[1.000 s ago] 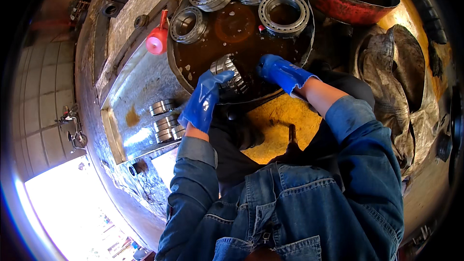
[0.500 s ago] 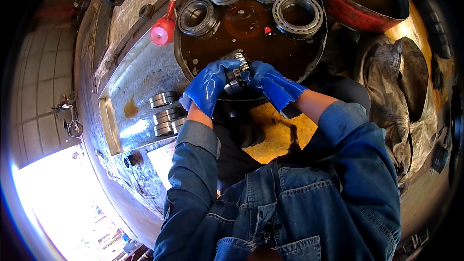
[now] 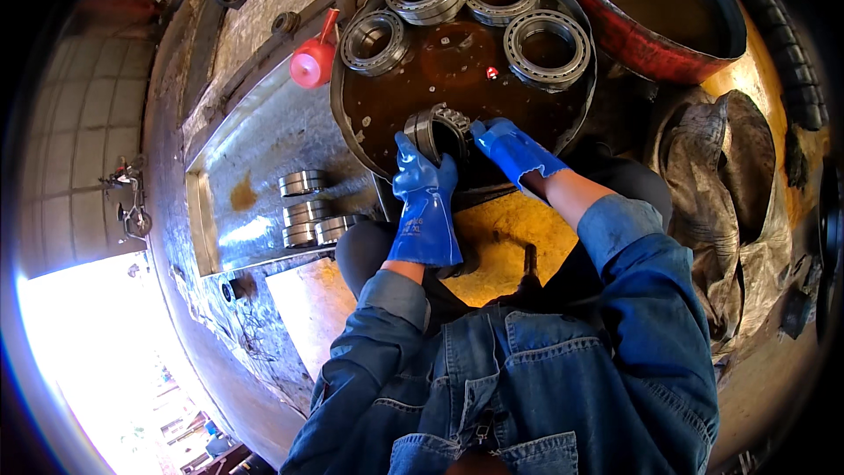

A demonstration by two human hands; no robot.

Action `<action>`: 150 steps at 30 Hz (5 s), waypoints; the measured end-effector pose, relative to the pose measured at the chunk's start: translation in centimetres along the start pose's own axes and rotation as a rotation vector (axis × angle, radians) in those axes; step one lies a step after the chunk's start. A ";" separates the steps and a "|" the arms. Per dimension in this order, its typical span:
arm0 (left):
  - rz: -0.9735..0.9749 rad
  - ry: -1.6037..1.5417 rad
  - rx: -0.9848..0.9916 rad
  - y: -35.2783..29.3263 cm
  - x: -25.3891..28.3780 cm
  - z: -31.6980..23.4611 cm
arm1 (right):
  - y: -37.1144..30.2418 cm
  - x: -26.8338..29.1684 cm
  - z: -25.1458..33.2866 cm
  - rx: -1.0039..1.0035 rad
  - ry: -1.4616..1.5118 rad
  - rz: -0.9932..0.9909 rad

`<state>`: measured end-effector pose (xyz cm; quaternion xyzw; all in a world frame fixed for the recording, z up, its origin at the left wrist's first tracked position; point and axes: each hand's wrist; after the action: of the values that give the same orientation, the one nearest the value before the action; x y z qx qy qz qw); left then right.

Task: The person scrubs a metal bearing with a red-handled brush while holding it over a container of dark liquid. They repeatedly dip the bearing into the liquid and scrub it, then place the cleaned bearing onto a metal tray alongside other bearings.

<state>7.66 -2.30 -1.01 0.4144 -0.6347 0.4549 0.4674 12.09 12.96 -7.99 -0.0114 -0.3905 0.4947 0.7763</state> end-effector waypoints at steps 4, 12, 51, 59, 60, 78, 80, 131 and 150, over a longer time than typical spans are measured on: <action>0.200 0.019 -0.024 2.2 2.2 0.1 | -1.3 1.6 0.1 -0.050 0.306 0.092; -0.046 -0.041 -0.197 4.0 -1.3 3.1 | -4.1 -3.3 4.3 -0.055 0.478 -0.300; 0.241 -0.083 0.011 4.9 1.1 2.5 | -3.0 -5.5 3.7 0.064 0.248 -0.224; 0.228 -0.134 -0.014 5.3 0.8 2.1 | 5.7 0.3 6.5 0.177 0.286 0.454; 0.193 -0.134 -0.039 5.6 0.1 2.6 | 5.5 -0.3 6.8 0.152 0.328 0.413; 0.199 -0.088 -0.058 5.3 -0.7 3.1 | 5.1 -2.7 5.0 0.213 0.377 0.114; 0.166 -0.094 -0.041 5.2 -1.3 4.0 | 2.9 -3.0 5.2 0.277 0.383 0.073; 0.096 -0.072 -0.317 6.9 -0.3 3.0 | 3.2 8.0 3.6 0.034 0.522 0.284; 0.182 -0.230 -0.192 3.8 2.0 2.0 | -3.9 12.0 1.0 -0.092 0.783 0.079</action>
<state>3.19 -3.51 -0.09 0.3581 -0.7595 0.3822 0.3859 16.85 19.94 1.45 -0.2488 -0.0857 0.4644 0.8456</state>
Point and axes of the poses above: each hand's wrist, its own y-axis towards the middle knuckle, its own x-axis out of the back of the hand, z = x × y, and after that the axes turned 4 degrees about y, right-handed
